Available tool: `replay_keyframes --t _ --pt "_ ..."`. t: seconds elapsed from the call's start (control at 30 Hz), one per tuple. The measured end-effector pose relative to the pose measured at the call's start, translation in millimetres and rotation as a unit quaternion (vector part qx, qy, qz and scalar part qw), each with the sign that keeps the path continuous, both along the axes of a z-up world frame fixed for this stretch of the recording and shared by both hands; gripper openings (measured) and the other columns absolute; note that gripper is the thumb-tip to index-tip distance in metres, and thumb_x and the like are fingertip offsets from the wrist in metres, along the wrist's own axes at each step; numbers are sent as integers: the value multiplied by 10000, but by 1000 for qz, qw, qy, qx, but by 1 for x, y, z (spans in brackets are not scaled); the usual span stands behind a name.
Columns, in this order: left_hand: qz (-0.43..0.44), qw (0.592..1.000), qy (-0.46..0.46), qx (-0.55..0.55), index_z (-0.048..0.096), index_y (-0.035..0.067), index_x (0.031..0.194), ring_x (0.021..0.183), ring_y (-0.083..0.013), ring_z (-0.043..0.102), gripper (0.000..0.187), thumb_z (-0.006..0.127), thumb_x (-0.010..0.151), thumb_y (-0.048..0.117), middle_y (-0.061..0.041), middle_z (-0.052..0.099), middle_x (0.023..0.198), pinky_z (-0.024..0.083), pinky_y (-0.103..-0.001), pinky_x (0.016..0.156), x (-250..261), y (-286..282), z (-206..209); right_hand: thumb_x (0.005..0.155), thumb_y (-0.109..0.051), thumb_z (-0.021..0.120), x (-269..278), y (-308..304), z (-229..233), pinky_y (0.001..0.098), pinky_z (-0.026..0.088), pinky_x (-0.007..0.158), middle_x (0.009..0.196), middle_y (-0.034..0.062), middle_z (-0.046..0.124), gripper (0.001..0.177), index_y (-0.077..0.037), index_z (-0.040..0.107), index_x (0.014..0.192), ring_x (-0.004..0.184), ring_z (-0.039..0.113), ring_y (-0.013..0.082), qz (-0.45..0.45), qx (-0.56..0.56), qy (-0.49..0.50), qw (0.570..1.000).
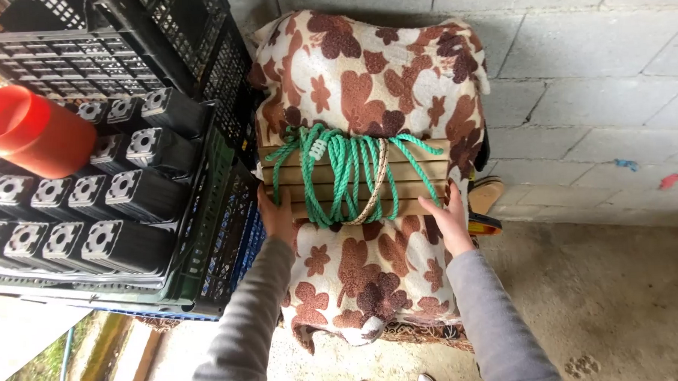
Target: The person handles a blue plastic sled and a pink plastic part, then turns over a green wheelbarrow frame and attaches two wheels to the axle by hand.
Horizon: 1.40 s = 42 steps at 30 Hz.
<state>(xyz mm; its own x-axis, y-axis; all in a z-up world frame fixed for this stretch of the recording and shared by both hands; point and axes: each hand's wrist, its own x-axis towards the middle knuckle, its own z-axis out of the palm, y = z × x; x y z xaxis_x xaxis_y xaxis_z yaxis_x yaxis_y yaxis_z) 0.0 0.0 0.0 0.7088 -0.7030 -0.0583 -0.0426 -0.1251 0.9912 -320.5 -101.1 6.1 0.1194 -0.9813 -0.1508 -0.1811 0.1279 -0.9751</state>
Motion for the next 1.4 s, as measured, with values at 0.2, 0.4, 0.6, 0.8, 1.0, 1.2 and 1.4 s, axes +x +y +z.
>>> replay_keyframes --t 0.2,0.4,0.6,0.8,1.0,1.2,1.4 --pt "54 977 -176 -104 304 23 1512 1454 -432 337 568 593 1025 67 -252 292 1519 285 -633 1203 2 -6 -66 881 -187 797 -24 17 -6 614 233 1215 1618 367 186 1030 75 122 1613 1529 151 517 -11 -36 -69 997" --pt "17 921 -311 -232 459 26 1405 1396 -457 376 511 646 934 -44 -210 389 1405 340 -601 1143 -64 -14 -37 933 -190 743 -50 54 8 597 252 1218 1573 304 289 831 43 266 1573 1511 264 452 -55 -18 -96 994" --pt "-114 923 -251 -268 550 21 1240 1047 -355 581 388 683 880 -34 -159 492 1159 522 -453 874 -158 1 -20 907 -49 746 -91 69 -42 475 493 1070 1369 257 560 571 -17 516 1428 1253 588 320 -111 -50 -163 979" --pt "-253 927 -173 -217 599 102 1129 549 -184 598 221 630 938 -6 -77 553 1029 488 -289 496 -241 -1 -89 857 -98 808 -145 113 -55 404 577 898 1205 196 687 514 -47 625 1335 1039 683 236 -114 -22 -156 981" --pt "-295 913 -195 -203 660 135 1029 579 -165 612 123 668 932 59 -17 620 914 503 -284 597 -333 -5 -103 871 -87 794 -249 113 -94 334 569 891 1156 138 702 454 -60 644 1299 1010 694 188 -114 6 -146 983" --pt "-313 916 -180 -174 692 111 1056 640 -313 674 126 682 934 81 -110 699 871 546 -398 643 -418 -5 -107 882 -68 799 -359 113 -109 314 577 847 1107 148 710 427 -34 645 1278 959 711 196 -110 29 -115 987" --pt "-340 935 -97 -29 648 89 1058 632 -138 605 105 628 977 153 -46 699 892 495 -312 608 -473 -13 -135 889 -96 727 -439 119 -94 347 550 861 1075 118 740 292 -47 702 1175 1007 687 213 -138 63 -96 984"
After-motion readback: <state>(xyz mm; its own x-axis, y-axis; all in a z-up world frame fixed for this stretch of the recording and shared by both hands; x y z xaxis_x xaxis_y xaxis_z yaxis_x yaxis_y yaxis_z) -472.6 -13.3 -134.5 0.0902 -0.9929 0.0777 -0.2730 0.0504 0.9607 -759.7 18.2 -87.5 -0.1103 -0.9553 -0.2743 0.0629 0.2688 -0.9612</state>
